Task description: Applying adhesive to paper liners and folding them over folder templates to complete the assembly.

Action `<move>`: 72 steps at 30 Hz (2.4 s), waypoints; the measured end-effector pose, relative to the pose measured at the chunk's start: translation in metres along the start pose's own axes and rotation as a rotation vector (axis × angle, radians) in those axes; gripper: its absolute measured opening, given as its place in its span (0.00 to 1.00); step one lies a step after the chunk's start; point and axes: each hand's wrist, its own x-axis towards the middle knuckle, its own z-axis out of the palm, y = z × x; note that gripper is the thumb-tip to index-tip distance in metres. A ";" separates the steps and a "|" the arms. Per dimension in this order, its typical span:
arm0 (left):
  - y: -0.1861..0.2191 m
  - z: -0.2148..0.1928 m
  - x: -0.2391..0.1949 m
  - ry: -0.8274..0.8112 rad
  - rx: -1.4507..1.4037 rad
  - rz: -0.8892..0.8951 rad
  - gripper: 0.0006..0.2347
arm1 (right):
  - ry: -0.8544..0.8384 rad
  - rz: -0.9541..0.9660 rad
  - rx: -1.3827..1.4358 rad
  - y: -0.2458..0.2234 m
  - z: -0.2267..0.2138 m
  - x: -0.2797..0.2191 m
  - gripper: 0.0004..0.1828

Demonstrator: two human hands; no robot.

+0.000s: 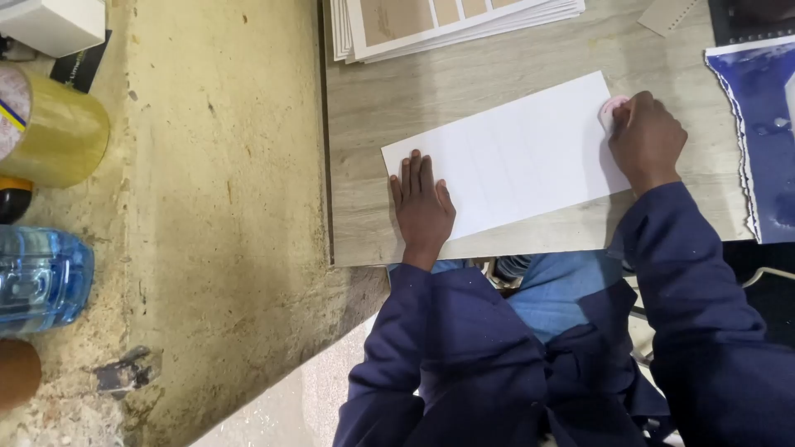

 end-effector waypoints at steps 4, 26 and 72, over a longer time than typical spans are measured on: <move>0.000 0.002 0.000 0.025 -0.002 -0.003 0.23 | -0.023 0.049 -0.149 -0.054 -0.010 -0.023 0.13; -0.006 0.018 -0.001 0.328 -0.093 0.135 0.22 | -0.052 0.022 0.070 -0.051 0.007 0.064 0.14; -0.006 0.012 -0.002 0.269 -0.197 0.175 0.21 | -0.091 0.070 -0.008 -0.069 -0.014 -0.080 0.15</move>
